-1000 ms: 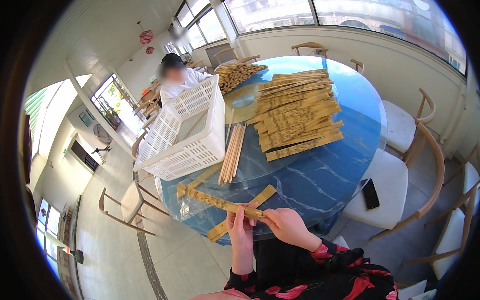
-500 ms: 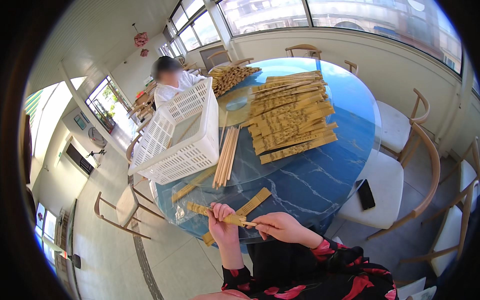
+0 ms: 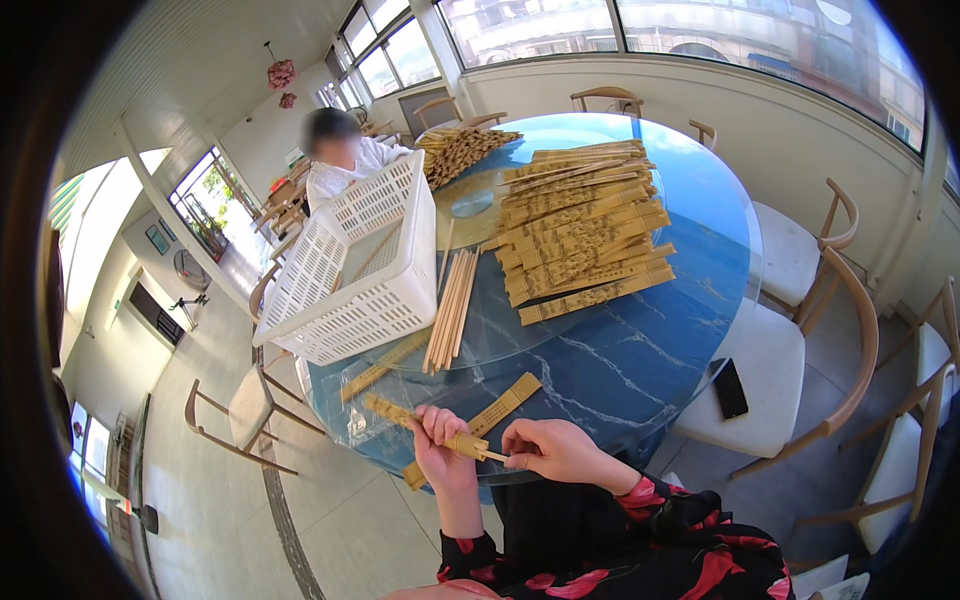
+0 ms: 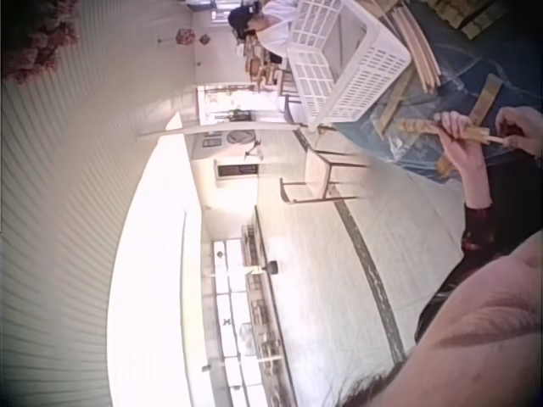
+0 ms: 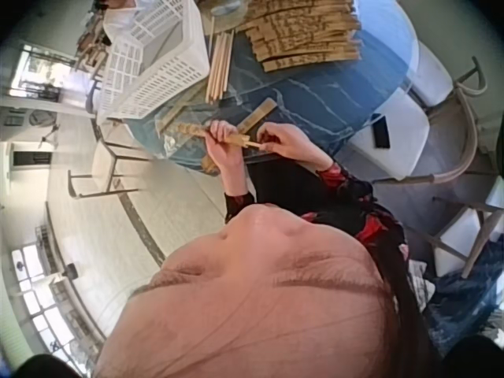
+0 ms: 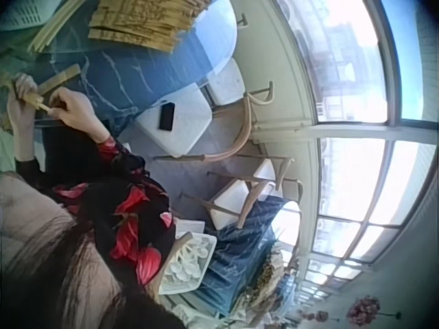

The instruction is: The person inserts thin wooden sticks into pre-cut slots on flat bamboo strips, one at a time, and places the completed units into a white basket. The person repeats this insertion and stacking process throughout the clip.

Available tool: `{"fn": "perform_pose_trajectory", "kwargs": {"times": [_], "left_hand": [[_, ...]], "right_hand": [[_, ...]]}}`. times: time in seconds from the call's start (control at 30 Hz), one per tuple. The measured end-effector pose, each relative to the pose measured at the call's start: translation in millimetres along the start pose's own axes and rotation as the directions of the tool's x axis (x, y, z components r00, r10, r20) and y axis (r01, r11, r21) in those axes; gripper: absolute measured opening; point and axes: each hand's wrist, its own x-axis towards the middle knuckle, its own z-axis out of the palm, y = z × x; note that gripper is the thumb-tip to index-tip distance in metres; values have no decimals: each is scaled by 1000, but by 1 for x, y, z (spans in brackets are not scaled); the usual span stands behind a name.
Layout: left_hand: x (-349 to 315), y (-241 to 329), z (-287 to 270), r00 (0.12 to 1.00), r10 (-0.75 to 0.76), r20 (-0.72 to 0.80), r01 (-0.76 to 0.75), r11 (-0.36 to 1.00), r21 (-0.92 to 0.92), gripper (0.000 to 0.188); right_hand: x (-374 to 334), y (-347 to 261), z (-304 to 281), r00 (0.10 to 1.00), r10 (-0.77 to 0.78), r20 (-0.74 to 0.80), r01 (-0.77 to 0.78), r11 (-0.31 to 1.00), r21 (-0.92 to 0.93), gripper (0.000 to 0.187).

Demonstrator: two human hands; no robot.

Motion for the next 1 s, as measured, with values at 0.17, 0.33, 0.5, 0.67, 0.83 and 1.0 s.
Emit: {"fn": "perform_pose_trajectory", "kwargs": {"times": [0.17,0.33,0.5,0.67,0.83,1.0], "left_hand": [[-3,-7,3,1000,29,10,-30,983,184,24],[-7,-20,7,998,35,52,-53,912,407,26],[-8,-13,1,999,14,35,-26,930,367,24],[-8,-16,4,998,17,63,-39,926,375,25],[-9,-16,6,995,24,93,-60,912,405,25],[-10,-20,3,996,5,94,-50,875,482,23]], "right_hand": [[3,1,10,993,-94,-69,77,973,-216,15],[4,4,22,979,-153,-131,105,942,-317,16],[5,5,20,985,-138,-100,108,961,-255,12],[4,1,20,983,-99,-155,64,974,-216,9],[5,-4,21,979,-100,-180,58,972,-228,8],[7,-2,21,977,-49,-209,27,994,-109,10]]}}
